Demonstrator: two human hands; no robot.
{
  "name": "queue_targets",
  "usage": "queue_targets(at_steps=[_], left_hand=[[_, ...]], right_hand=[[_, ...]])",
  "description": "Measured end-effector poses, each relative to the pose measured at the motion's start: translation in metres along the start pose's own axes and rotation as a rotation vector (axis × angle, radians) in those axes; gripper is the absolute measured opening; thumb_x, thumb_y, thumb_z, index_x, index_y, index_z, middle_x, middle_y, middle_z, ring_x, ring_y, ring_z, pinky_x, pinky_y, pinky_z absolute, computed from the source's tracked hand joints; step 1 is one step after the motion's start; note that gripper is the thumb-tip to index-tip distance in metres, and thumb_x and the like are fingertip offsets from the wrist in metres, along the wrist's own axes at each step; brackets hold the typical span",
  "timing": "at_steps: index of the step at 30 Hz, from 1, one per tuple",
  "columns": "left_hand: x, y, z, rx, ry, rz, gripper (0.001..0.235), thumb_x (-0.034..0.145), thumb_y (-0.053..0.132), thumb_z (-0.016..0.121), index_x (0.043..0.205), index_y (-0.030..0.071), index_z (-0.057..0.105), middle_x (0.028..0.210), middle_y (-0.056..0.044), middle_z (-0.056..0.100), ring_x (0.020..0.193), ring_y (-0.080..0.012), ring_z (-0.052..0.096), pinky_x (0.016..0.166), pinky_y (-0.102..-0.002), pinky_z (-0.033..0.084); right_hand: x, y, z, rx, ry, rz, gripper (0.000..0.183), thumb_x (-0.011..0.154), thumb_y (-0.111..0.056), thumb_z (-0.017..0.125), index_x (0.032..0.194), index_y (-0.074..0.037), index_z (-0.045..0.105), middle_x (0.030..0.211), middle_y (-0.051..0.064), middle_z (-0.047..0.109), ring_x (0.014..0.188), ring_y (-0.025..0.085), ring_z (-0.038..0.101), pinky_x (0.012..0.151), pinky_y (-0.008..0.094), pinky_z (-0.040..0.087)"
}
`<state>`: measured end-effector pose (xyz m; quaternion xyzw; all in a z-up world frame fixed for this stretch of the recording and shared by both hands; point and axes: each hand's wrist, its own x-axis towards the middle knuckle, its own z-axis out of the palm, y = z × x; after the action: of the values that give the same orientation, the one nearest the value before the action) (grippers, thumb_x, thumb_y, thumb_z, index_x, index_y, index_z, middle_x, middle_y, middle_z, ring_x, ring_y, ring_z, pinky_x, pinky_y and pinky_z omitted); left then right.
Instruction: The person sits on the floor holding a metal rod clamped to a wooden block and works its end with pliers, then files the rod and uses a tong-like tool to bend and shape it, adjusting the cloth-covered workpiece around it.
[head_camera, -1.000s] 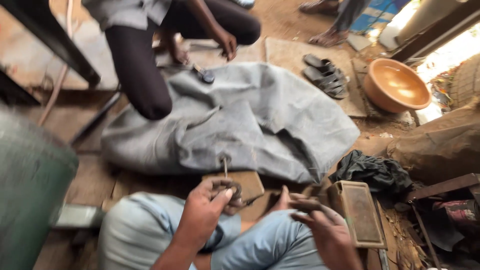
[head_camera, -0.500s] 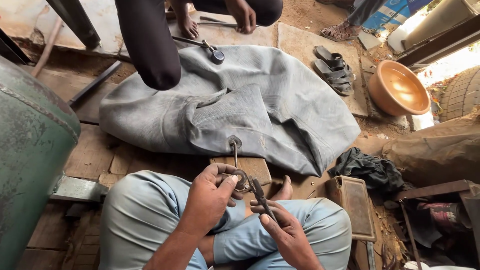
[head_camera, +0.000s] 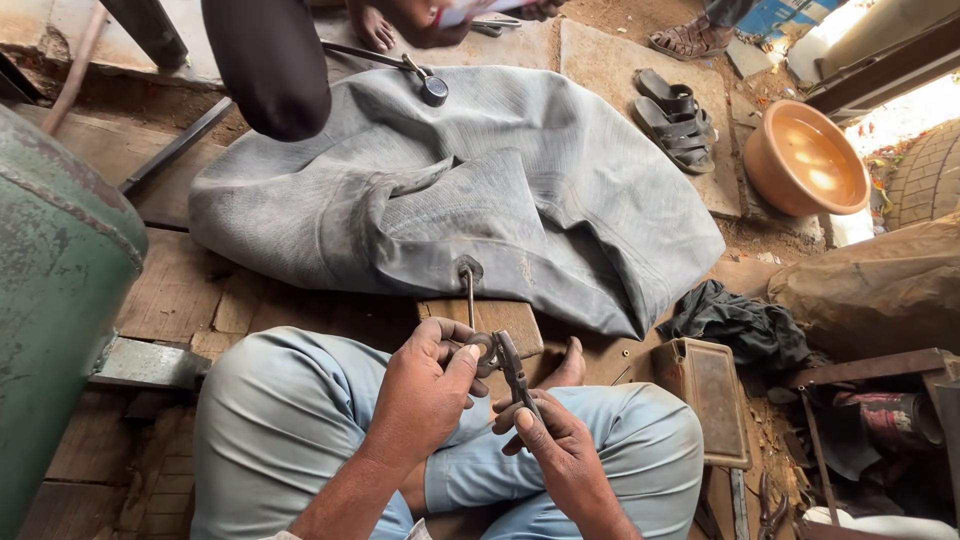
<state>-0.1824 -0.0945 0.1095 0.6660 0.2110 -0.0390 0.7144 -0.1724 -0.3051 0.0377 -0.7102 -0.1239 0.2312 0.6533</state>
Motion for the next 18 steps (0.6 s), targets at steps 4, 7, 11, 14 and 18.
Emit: queue_targets(at_steps=[4,7,11,14,18], left_hand=[[0.003,-0.002,0.002,-0.016,0.006,0.010,0.019,0.095,0.018,0.061,0.107,0.003,0.063,0.084,-0.009,0.078,0.068,-0.0118,0.076,0.055,-0.024,0.059],[0.004,-0.001,0.003,-0.027,0.009,-0.007,0.019,0.094,0.017,0.061,0.107,0.003,0.063,0.083,-0.008,0.078,0.067,-0.0112,0.075,0.055,-0.024,0.059],[0.006,-0.005,0.005,-0.014,0.022,0.007,0.019,0.094,0.017,0.062,0.106,0.003,0.063,0.083,-0.008,0.077,0.067,-0.0107,0.074,0.055,-0.024,0.059],[0.008,-0.006,0.005,0.019,0.021,0.023,0.019,0.094,0.016,0.062,0.106,0.002,0.064,0.083,-0.007,0.077,0.068,-0.0095,0.075,0.057,-0.024,0.059],[0.009,-0.012,0.005,0.062,0.011,0.063,0.019,0.095,0.015,0.059,0.107,0.003,0.066,0.088,-0.006,0.078,0.069,-0.0104,0.073,0.063,-0.026,0.060]], right_hand=[[0.002,-0.001,0.001,-0.015,-0.010,0.022,0.038,0.099,-0.030,0.060,0.119,0.000,0.072,0.101,0.007,0.075,0.095,0.014,0.068,0.083,0.029,0.056],[0.001,-0.003,0.002,-0.027,-0.034,-0.037,0.036,0.100,-0.030,0.060,0.116,0.001,0.072,0.099,0.005,0.072,0.091,0.012,0.067,0.078,0.027,0.055],[0.001,0.034,-0.006,-0.054,0.021,0.026,0.033,0.103,-0.027,0.063,0.105,0.004,0.074,0.088,0.006,0.065,0.073,0.012,0.059,0.064,0.026,0.049],[0.003,0.033,0.003,-0.003,0.112,0.165,0.028,0.100,-0.022,0.068,0.109,0.004,0.070,0.079,0.009,0.064,0.064,0.012,0.052,0.057,0.026,0.043],[0.009,0.019,0.013,0.200,-0.004,0.143,0.032,0.095,-0.022,0.064,0.122,-0.005,0.057,0.089,0.002,0.066,0.076,0.010,0.063,0.066,0.026,0.053]])
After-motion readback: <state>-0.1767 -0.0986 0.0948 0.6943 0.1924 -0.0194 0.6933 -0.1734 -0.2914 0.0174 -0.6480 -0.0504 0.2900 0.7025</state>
